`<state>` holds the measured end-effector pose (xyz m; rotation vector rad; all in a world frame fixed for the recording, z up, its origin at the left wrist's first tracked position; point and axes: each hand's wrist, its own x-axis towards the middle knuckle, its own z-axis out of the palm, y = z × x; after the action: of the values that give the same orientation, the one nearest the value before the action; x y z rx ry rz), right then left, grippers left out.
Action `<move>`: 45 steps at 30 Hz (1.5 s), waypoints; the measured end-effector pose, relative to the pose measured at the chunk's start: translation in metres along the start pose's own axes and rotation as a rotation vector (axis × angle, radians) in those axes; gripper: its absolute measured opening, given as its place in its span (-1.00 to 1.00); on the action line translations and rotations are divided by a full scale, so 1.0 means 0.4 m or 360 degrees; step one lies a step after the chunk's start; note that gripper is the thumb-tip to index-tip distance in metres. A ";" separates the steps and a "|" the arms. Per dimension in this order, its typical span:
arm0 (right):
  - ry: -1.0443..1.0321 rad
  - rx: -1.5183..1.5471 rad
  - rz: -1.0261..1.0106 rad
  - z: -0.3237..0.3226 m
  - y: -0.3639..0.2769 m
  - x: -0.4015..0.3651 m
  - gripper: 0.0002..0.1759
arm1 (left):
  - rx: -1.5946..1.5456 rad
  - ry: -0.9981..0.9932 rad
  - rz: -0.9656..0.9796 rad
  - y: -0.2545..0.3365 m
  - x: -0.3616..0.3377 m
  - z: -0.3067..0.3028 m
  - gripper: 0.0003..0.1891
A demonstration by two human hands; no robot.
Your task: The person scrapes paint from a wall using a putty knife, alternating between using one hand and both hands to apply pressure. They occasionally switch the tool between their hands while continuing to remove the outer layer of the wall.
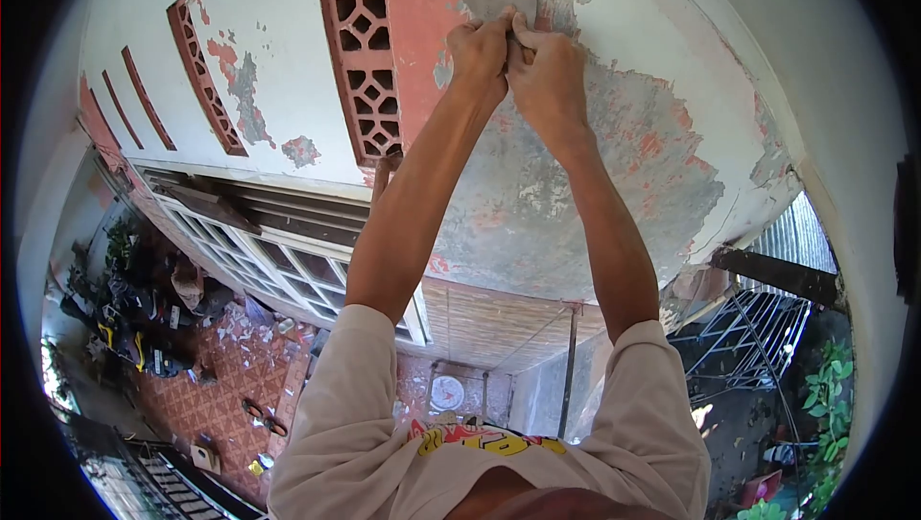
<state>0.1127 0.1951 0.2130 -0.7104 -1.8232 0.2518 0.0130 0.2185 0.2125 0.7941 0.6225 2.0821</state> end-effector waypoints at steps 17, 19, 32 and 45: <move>0.0014 0.0083 -0.0055 -0.003 -0.010 0.018 -0.67 | 0.0061 -0.0039 0.0069 0.017 0.004 0.006 -0.80; 0.0028 0.0037 -0.0053 0.012 0.000 0.043 -0.68 | 0.0070 -0.0065 0.0087 0.024 0.015 0.017 -0.83; -0.0238 -0.0680 -0.0320 -0.026 0.084 -0.060 -0.31 | 0.0369 -0.0102 0.0112 0.001 0.054 -0.010 -0.76; -0.0518 0.0771 0.0587 -0.014 0.152 -0.537 -0.25 | 0.0758 0.0055 -0.0111 -0.188 -0.235 -0.231 -0.70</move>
<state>0.1841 0.1179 0.0162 -0.6784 -1.8157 1.0662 0.0301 0.1693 0.0700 0.9822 1.1739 1.9083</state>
